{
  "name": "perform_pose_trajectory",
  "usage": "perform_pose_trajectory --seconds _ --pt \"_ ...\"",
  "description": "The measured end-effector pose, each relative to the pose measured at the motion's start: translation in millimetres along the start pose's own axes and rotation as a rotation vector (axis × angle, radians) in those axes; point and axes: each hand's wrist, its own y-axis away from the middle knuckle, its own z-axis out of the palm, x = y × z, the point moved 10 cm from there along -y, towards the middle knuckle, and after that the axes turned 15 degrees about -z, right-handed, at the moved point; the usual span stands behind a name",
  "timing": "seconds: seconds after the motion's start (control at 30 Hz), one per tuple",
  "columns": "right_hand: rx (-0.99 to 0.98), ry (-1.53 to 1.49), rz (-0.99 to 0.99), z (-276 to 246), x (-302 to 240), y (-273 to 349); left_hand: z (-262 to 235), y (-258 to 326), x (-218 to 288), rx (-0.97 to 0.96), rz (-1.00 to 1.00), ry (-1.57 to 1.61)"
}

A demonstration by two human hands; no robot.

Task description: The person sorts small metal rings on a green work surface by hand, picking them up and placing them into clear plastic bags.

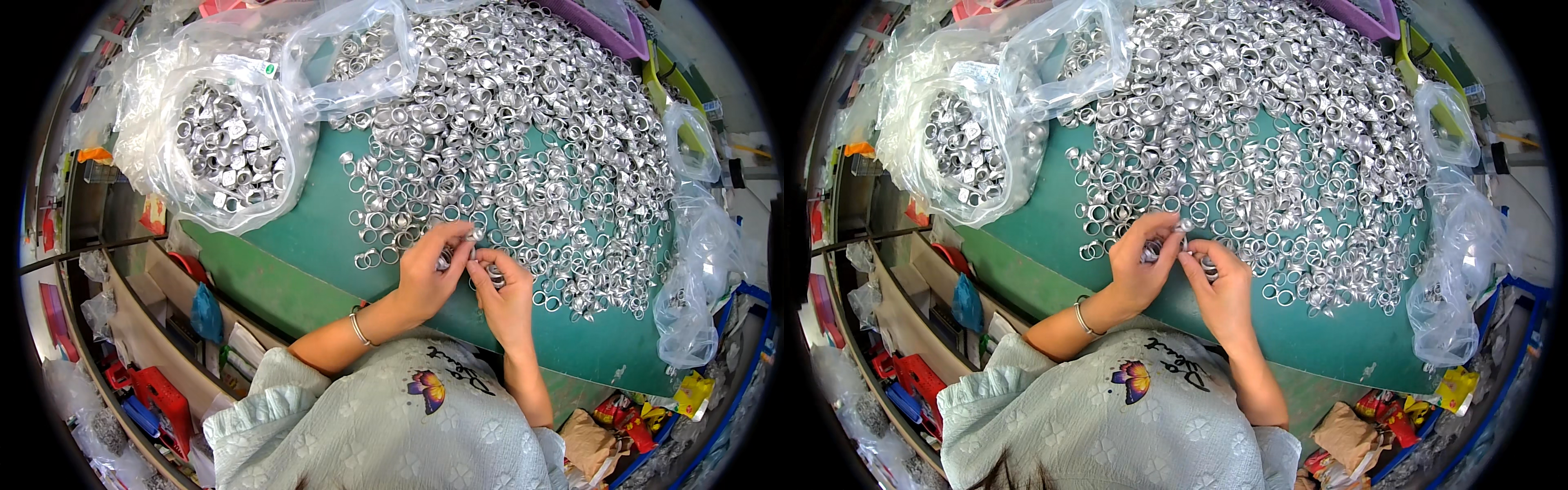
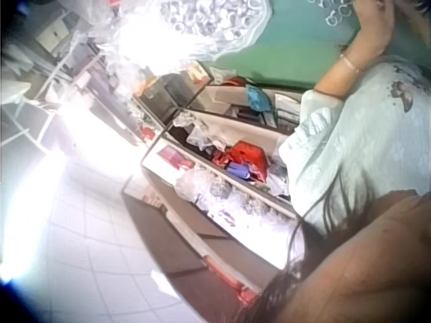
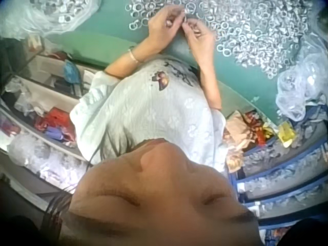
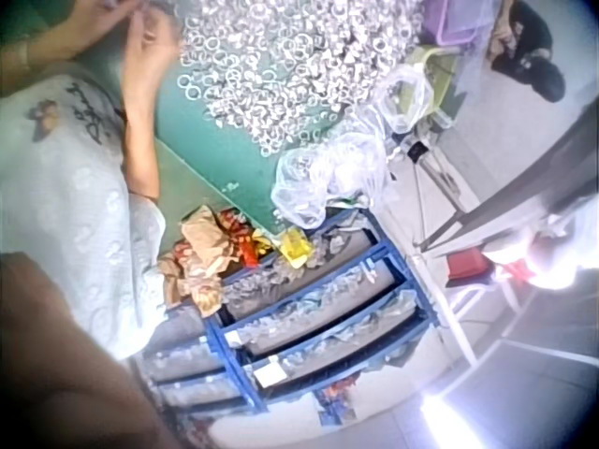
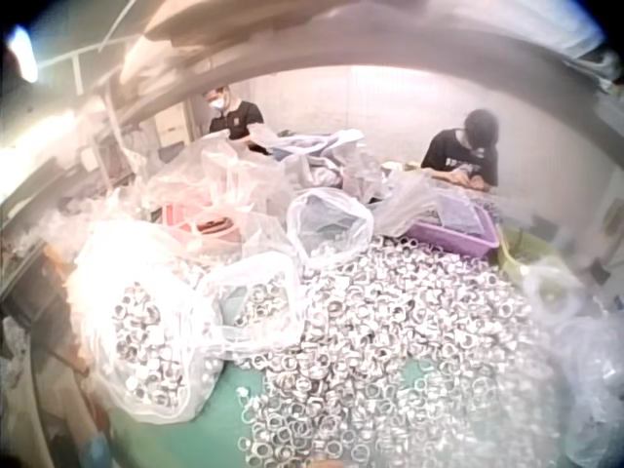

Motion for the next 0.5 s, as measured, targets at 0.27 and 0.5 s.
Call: perform_pose_trajectory --seconds 0.27,0.5 --pt "0.188 -0.872 0.326 -13.2 21.3 9.8 13.3 2.0 -37.4 -0.401 -0.766 0.771" --pt "0.124 -0.867 0.353 -1.1 19.9 15.6 13.5 9.0 -31.7 -0.427 -0.642 0.491"
